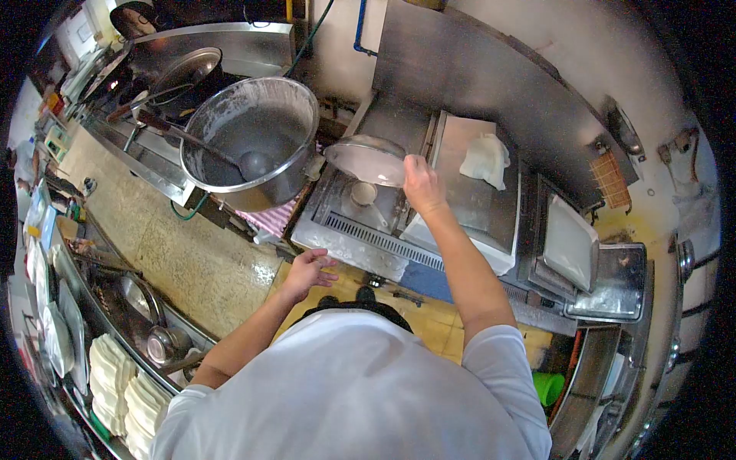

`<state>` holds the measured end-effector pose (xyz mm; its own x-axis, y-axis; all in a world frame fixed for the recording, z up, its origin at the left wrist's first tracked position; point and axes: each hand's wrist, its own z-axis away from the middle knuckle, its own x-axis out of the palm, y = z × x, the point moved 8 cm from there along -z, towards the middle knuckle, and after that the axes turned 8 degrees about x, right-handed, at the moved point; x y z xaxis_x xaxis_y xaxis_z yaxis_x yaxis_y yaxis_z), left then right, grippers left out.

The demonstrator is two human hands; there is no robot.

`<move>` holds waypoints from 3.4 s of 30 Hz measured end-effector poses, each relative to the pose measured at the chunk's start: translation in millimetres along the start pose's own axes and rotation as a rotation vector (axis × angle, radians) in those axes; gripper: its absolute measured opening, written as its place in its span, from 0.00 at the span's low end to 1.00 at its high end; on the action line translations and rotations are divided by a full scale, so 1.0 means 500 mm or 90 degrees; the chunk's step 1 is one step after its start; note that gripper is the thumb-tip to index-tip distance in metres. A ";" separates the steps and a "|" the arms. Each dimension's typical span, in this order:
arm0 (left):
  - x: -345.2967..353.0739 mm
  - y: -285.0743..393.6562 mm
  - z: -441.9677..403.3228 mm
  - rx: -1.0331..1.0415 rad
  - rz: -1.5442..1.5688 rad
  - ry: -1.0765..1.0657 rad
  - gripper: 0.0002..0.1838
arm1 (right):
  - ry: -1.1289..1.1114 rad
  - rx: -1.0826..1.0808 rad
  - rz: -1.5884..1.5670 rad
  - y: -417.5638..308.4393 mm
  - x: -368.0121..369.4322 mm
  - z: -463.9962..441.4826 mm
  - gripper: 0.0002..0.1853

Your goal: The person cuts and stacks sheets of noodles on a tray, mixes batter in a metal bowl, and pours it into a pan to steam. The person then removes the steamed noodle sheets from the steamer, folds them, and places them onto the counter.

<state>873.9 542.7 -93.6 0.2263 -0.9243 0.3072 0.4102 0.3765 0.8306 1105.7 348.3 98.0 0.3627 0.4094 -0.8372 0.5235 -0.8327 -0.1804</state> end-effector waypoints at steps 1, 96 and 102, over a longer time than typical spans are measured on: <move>0.001 0.001 0.000 -0.002 0.003 0.001 0.28 | 0.000 0.000 -0.001 0.000 0.000 -0.001 0.11; 1.046 -0.049 -0.009 0.041 -0.028 -0.290 0.39 | -0.041 0.786 -0.653 0.905 -0.602 0.584 0.12; 0.806 0.095 0.065 0.067 0.083 -0.173 0.39 | -0.249 0.718 -0.716 0.599 -0.453 0.473 0.11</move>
<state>955.9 186.0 84.9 0.0215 -0.8565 0.5157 0.2964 0.4980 0.8149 997.8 -81.8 111.2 -0.0864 0.9936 -0.0723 -0.4832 -0.1053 -0.8691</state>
